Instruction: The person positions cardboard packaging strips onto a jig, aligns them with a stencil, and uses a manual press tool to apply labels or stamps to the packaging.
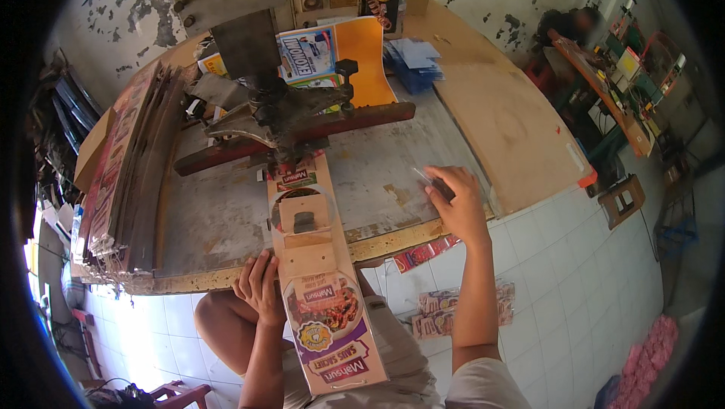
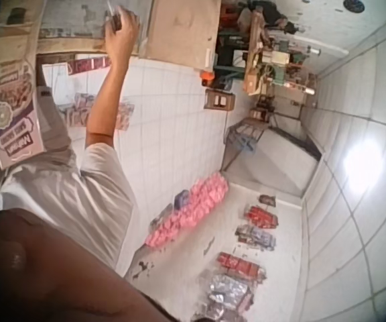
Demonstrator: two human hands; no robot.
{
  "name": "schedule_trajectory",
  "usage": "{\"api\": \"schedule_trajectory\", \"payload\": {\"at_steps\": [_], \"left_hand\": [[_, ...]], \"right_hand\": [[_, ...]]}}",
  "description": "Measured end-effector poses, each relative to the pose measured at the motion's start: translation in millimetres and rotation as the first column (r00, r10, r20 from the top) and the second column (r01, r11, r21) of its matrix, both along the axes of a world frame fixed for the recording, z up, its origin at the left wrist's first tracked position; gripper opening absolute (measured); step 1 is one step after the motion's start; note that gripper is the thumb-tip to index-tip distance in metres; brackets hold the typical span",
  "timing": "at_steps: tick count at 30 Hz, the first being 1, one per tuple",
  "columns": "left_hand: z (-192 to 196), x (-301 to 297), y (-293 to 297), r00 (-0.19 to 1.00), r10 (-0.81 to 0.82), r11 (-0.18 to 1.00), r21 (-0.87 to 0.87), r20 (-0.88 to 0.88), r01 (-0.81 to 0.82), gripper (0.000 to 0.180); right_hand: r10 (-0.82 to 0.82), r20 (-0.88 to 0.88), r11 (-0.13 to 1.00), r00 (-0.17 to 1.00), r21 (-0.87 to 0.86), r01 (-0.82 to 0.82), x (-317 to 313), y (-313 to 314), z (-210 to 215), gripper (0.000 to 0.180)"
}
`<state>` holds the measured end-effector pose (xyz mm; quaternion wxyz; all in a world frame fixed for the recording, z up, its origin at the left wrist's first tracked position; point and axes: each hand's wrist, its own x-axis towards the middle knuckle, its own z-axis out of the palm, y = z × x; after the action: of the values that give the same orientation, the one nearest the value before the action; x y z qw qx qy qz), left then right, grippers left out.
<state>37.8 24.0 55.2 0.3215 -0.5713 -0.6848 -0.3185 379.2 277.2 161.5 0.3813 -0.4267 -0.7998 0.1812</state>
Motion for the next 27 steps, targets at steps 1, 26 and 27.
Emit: {"api": "schedule_trajectory", "payload": {"at_steps": [1,26,27], "left_hand": [[-2,-2,0,1.000,-0.004,1.000,0.007,-0.008,0.004,0.035],[165,48,-50,0.475,-0.580,0.632,-0.003,0.662,0.775,0.065],[162,55,-49,0.438,-0.618,0.603,0.036,0.652,0.797,0.059]], "right_hand": [[-0.022,-0.007,0.999,1.000,0.027,0.022,-2,-1,1,0.037],[0.591,-0.362,0.800,0.721,0.381,-0.464,-77,-175,20,0.042],[0.600,-0.355,0.793,0.716,0.383,-0.474,-79,-180,22,0.042]]}}
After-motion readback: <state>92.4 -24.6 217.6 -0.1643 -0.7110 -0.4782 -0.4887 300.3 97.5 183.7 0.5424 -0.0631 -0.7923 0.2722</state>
